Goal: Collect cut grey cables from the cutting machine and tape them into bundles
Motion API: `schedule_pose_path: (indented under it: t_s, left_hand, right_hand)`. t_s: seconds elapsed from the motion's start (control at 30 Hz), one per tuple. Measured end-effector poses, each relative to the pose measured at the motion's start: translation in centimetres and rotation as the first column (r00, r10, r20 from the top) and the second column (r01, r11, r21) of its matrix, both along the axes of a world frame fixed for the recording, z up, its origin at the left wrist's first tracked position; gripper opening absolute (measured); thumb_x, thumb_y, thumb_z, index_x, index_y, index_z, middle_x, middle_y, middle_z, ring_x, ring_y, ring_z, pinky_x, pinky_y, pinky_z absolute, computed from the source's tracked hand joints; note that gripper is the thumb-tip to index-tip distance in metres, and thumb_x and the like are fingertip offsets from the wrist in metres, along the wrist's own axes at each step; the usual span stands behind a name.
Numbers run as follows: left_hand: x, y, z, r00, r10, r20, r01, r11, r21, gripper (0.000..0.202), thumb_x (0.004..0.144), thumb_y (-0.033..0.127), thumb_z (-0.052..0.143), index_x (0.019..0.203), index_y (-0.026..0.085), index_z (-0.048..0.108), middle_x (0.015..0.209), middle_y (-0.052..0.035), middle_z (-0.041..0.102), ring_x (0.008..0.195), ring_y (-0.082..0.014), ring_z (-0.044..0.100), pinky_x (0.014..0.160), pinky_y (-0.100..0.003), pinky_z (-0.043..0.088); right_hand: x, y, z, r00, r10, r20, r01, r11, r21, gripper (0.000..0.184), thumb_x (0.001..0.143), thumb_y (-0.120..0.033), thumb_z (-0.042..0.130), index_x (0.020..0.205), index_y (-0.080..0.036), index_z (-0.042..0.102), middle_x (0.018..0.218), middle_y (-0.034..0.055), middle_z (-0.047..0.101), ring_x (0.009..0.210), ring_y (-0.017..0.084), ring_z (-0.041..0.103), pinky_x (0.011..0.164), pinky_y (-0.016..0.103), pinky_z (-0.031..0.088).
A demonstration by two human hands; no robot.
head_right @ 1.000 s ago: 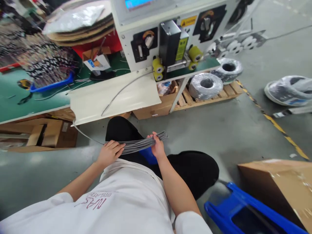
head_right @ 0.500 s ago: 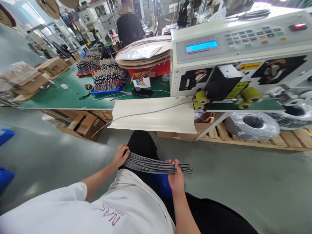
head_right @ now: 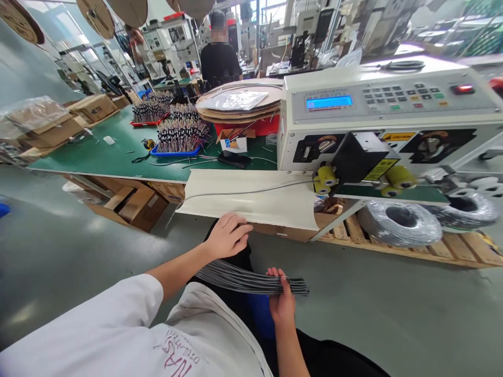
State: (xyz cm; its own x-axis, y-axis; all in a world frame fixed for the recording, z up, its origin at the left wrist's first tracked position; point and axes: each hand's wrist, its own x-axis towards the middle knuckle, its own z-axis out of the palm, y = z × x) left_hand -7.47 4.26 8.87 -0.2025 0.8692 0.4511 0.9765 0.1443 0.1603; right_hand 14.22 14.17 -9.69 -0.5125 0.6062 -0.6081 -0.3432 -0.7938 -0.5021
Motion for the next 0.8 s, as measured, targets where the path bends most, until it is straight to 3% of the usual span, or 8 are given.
schedule_pose_path:
  t_s: [0.07,0.17,0.37,0.7,0.8]
  left_hand:
    - [-0.5,2.7,1.5,0.993,0.117,-0.014,-0.117,0.993,0.021,0.044,0.096,0.039,0.041,0.136,0.022,0.05,0.13,-0.0136,0.054,0.124,-0.029,0.046,0.107,-0.047,0.037]
    - [-1.0,5.2,2.5,0.961,0.278,-0.012,-0.278,0.961,0.015,0.063,0.095,0.052,0.041,0.146,0.017,0.038,0.138,-0.0186,0.047,0.129,-0.0333,0.042,0.108,-0.049,0.035]
    - [-1.1,5.7,2.0,0.907,0.417,-0.047,-0.418,0.908,-0.002,0.075,0.092,0.06,0.043,0.151,0.015,0.031,0.134,-0.0209,0.049,0.124,-0.0365,0.043,0.105,-0.051,0.035]
    - [-1.9,4.7,2.3,0.939,0.337,-0.068,-0.342,0.937,-0.073,0.072,0.094,0.06,0.041,0.149,0.015,0.033,0.133,-0.0197,0.051,0.121,-0.0344,0.047,0.098,-0.047,0.041]
    - [-2.5,3.1,2.6,0.97,0.24,-0.042,-0.244,0.959,-0.146,0.057,0.096,0.056,0.041,0.138,0.019,0.046,0.122,-0.0144,0.058,0.112,-0.0299,0.052,0.09,-0.042,0.045]
  right_hand:
    - [0.1,0.0,-0.1,1.0,-0.004,0.004,0.004,1.0,0.003,0.035,0.069,-0.041,0.081,0.097,-0.025,0.069,0.099,-0.0019,0.074,0.098,0.017,0.07,0.098,0.036,0.054]
    - [0.3,-0.1,-0.2,1.0,-0.019,0.006,0.019,1.0,-0.009,0.038,0.068,-0.042,0.081,0.1,-0.025,0.069,0.098,-0.0016,0.075,0.097,0.017,0.07,0.096,0.034,0.054]
    - [0.5,-0.3,-0.3,0.999,-0.028,0.016,0.028,1.0,-0.004,0.042,0.067,-0.042,0.082,0.102,-0.023,0.07,0.096,0.0021,0.077,0.093,0.02,0.073,0.089,0.037,0.057]
    - [0.2,-0.1,-0.2,0.999,-0.037,-0.019,0.037,0.999,-0.006,0.041,0.068,-0.04,0.084,0.102,-0.021,0.071,0.095,0.0041,0.077,0.093,0.021,0.073,0.086,0.035,0.058]
    - [0.3,-0.1,-0.2,0.997,-0.04,-0.072,0.04,0.999,-0.006,0.038,0.069,-0.039,0.084,0.101,-0.023,0.072,0.087,0.0011,0.075,0.09,0.021,0.073,0.086,0.036,0.058]
